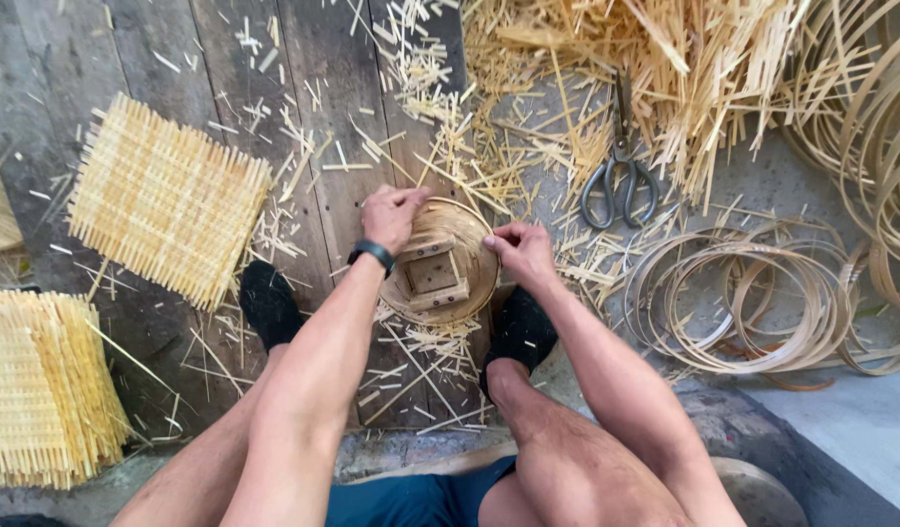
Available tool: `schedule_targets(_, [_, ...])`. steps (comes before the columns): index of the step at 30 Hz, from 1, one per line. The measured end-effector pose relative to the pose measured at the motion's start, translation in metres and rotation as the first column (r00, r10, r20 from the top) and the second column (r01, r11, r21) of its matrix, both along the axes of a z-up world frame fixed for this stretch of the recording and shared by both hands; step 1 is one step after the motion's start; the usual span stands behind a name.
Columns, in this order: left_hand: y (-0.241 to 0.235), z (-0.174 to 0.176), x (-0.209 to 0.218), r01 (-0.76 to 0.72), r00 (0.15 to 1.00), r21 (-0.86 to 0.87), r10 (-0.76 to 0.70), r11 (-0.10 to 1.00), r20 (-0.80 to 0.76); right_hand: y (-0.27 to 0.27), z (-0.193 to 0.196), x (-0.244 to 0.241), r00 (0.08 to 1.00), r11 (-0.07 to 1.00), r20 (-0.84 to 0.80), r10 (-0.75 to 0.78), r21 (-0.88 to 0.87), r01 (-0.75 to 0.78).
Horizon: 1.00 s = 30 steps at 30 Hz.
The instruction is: The person sits on the floor and repeatedly places a woven bamboo mat over a circular wooden mold, then uses shears to trim the excess bamboo strips flush with the mold's edge. The person stacks the finished circular mats to the side.
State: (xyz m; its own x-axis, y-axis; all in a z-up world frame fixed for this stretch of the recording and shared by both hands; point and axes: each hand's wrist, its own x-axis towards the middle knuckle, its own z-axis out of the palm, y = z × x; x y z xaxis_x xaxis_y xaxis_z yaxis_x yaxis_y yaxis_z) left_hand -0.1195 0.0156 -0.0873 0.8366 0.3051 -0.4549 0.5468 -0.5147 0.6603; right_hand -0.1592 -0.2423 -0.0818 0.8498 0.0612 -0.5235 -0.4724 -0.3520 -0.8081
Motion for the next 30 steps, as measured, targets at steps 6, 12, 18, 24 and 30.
schedule_targets(6, [0.071, -0.018, -0.059, -0.047, 0.999, 0.039, 0.046, 0.998, 0.014, -0.012, 0.001, -0.029, 0.916, 0.952, -0.396, 0.067, 0.301, 0.061])
schedule_targets(12, [0.085, -0.030, -0.072, -0.328, 0.924, -0.229, 0.262, 0.916, -0.277, -0.012, -0.010, -0.042, 0.939, 0.946, -0.344, -0.023, 0.298, 0.132])
schedule_targets(18, [0.072, -0.002, -0.061, -0.333, 0.927, -0.183, 0.286, 0.925, -0.241, -0.005, 0.011, -0.041, 0.934, 0.942, -0.345, -0.092, 0.274, 0.194])
schedule_targets(24, [0.054, 0.035, -0.124, -0.601, 0.797, -0.751, 0.277, 0.273, -0.537, -0.007, 0.026, -0.058, 0.863, 0.791, -0.505, -0.018, 0.521, 0.321])
schedule_targets(30, [0.021, -0.008, -0.171, -0.659, 0.734, -0.706, 0.430, 0.261, -0.526, 0.008, -0.001, -0.067, 0.893, 0.897, -0.444, -0.068, 0.364, 0.250])
